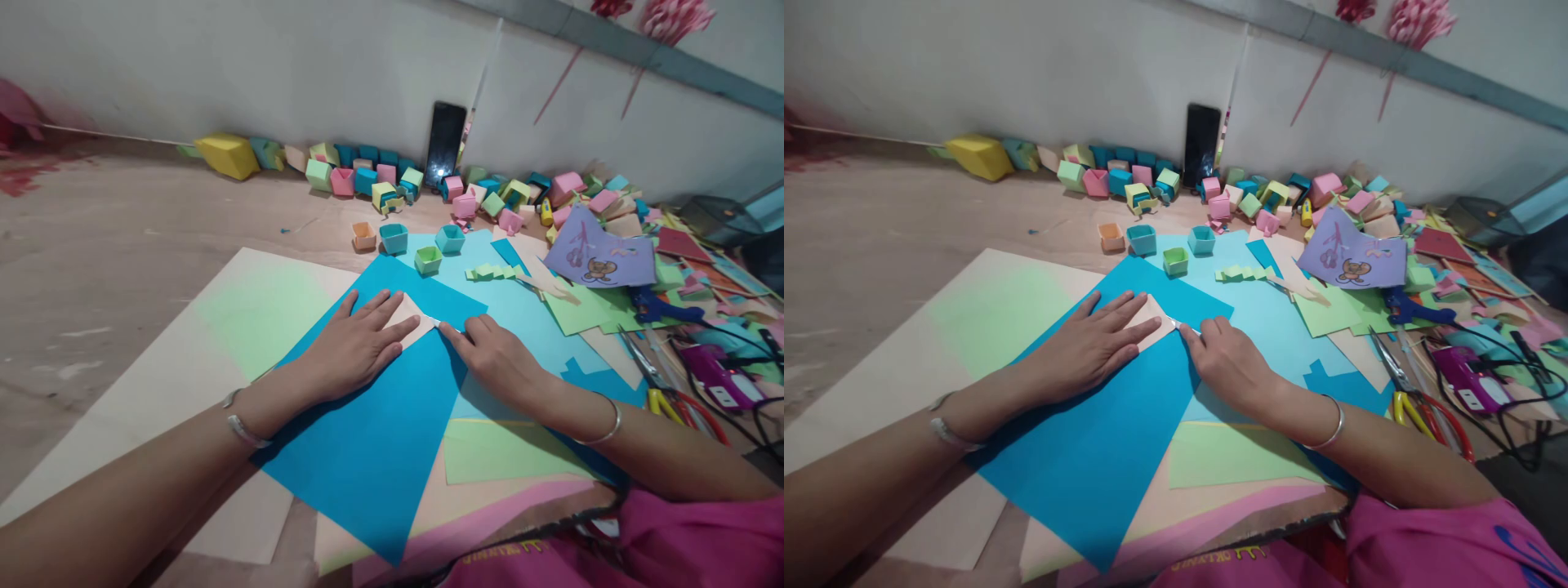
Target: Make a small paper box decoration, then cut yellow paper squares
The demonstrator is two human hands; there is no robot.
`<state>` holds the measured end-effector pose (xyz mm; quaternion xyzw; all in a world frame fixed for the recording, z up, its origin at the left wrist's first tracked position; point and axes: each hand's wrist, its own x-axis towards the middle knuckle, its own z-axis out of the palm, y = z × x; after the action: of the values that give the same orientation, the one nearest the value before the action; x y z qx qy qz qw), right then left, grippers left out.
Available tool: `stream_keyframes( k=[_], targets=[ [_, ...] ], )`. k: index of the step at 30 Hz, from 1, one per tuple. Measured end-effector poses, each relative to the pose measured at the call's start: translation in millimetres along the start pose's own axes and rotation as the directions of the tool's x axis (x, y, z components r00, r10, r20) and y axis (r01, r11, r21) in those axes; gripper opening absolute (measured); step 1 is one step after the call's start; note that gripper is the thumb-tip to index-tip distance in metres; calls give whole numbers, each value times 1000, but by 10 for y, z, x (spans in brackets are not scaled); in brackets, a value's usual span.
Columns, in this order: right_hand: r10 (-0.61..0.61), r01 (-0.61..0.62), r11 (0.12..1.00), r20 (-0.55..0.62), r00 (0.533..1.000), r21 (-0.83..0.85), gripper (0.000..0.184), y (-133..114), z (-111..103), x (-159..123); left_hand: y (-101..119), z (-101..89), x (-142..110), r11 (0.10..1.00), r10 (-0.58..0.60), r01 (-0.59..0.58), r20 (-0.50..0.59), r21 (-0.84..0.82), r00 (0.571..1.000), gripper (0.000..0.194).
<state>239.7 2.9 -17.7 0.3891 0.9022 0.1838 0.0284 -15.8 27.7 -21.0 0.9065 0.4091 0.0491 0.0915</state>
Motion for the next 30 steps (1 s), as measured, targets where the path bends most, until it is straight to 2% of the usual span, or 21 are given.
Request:
stream_keyframes(
  k=[16, 22, 30],
  targets=[
    [34, -34, 999, 22, 999, 31, 40, -11, -10, 220, 14, 1, 8, 1000, -1, 1, 4, 16, 1000, 48],
    [57, -58, 997, 18, 998, 48, 41, -17, 38, 238, 9, 5, 8, 1000, -3, 2, 25, 24, 1000, 48],
    [76, -80, 995, 68, 995, 61, 45, -21, 25, 197, 13, 7, 2, 1000, -11, 11, 7, 4, 1000, 47]
  ],
)
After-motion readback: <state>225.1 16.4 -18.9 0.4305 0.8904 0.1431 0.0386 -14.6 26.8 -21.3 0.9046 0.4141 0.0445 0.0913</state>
